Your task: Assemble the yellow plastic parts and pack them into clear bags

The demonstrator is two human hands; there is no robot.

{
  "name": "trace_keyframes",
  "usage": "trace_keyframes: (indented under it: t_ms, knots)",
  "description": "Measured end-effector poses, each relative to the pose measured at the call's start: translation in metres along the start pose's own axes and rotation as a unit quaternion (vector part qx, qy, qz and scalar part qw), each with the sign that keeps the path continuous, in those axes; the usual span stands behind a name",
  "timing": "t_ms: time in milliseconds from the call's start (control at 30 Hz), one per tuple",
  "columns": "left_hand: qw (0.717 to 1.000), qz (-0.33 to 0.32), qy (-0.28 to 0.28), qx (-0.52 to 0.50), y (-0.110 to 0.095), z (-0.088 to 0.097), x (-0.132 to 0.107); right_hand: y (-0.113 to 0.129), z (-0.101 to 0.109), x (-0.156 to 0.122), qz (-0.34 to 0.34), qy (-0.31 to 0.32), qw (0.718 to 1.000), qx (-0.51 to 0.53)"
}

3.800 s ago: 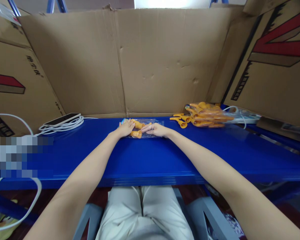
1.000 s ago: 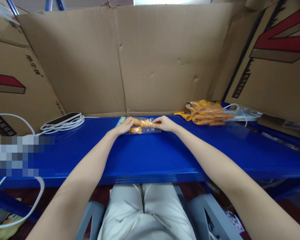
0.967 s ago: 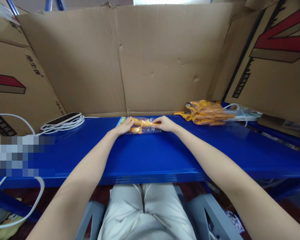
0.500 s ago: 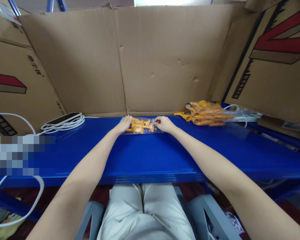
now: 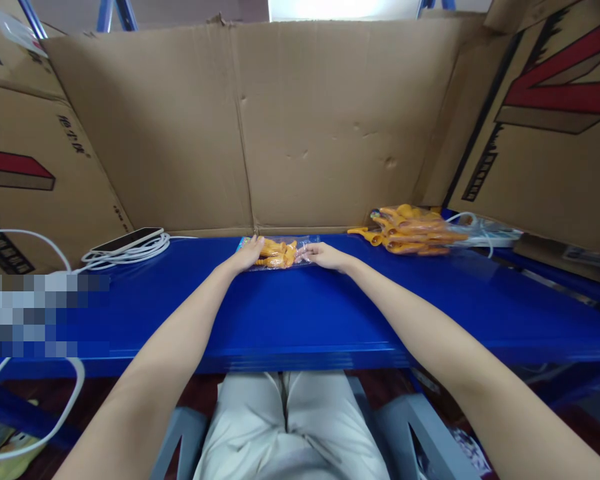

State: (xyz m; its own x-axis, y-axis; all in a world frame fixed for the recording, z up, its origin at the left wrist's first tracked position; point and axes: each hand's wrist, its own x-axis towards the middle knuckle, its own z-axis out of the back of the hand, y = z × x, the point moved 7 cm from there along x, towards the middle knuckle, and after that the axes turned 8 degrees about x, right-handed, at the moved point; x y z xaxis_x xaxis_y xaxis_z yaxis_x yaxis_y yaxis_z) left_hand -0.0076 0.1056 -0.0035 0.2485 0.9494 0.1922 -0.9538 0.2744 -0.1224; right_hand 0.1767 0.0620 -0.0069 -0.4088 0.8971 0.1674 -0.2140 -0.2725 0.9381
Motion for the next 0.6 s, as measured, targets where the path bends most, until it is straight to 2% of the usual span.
trace_keyframes:
  t_ms: [67,133,233,300,400,467,600]
  knots:
    - [0.999,0.026,0.031,-0.006,0.001,-0.001,-0.004,0.0,0.001,0.001,0.001,-0.003,1.0,-0.015]
    - [0.998,0.042,0.054,0.003,0.001,-0.001,-0.009,0.0,0.007,0.004,0.004,-0.035,0.999,-0.041]
    - [0.996,0.055,0.069,0.018,0.003,0.0,-0.014,0.001,0.033,0.005,0.008,-0.144,0.984,-0.109]
    - [0.996,0.063,0.067,0.022,0.007,0.001,-0.016,0.002,0.058,-0.001,0.001,-0.233,0.954,-0.187]
    - [0.995,0.078,0.061,0.02,0.016,0.001,-0.016,0.002,0.096,-0.02,-0.03,-0.347,0.867,-0.355]
    - [0.994,0.087,0.056,0.018,0.021,0.0,-0.015,-0.005,0.114,-0.031,-0.065,-0.37,0.828,-0.416]
    - [0.994,0.097,0.047,0.01,0.024,0.0,-0.014,-0.029,0.134,-0.045,-0.193,-0.366,0.788,-0.456]
